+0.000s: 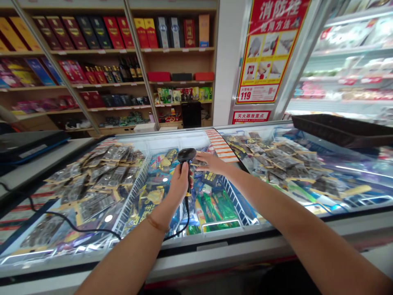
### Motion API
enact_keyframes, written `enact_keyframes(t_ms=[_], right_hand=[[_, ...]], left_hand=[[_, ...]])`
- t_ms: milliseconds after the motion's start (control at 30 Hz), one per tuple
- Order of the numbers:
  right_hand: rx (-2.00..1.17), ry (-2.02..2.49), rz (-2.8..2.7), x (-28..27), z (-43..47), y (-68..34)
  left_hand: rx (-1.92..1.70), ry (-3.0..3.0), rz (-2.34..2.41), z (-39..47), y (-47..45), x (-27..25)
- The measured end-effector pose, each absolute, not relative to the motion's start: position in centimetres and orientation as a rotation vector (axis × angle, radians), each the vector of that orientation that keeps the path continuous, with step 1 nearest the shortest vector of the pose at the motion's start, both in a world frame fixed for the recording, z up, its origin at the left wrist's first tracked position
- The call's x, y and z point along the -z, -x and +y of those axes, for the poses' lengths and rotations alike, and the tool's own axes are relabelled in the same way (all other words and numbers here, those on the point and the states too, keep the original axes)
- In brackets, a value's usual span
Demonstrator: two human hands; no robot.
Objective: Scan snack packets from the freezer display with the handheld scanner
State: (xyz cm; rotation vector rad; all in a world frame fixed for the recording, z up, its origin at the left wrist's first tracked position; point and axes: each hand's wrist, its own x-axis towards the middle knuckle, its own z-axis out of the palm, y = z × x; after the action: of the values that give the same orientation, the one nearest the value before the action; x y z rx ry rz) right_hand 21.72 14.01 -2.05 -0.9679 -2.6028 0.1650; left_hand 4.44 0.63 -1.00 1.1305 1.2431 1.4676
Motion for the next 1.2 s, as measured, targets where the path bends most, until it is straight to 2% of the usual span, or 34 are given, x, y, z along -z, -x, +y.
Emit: enact_keyframes(t_ms=[133,367,433,567,867,1033,1200], right_hand=[[-0.202,1.167,-2.520,2.2,13.5,-24.9],[0.306,1.619,-2.446,0.5,11.5,-31.3],[0.341,1.796,-2.404,0.2,11.7,-32.4],[0.120,1.801,-2.341,0.0,13.3,-30.4],[-0.493,1.862,-2.130,0.9,18.2,-18.5],[-0.693,1.552,-1.819,2.4,19.2,-18.7],[-1.031,1.121,-1.408,3.3,19.7,-19.5]], left_hand=[[-1.475,-1.131,1.229,0.6,-4.6,1.1],[-1.471,-1.126,1.237,0.6,-4.5,1.0],[-1.471,-1.124,1.242,0.6,-4.5,1.1],[-1.461,-1.117,1.249,0.7,-4.5,1.3],[-1.464,-1.151,1.276,1.2,-4.2,2.3],[-1.438,-1.142,1.257,0.6,-4.4,1.6],[-1.423,-1.163,1.224,0.1,-4.7,1.2]])
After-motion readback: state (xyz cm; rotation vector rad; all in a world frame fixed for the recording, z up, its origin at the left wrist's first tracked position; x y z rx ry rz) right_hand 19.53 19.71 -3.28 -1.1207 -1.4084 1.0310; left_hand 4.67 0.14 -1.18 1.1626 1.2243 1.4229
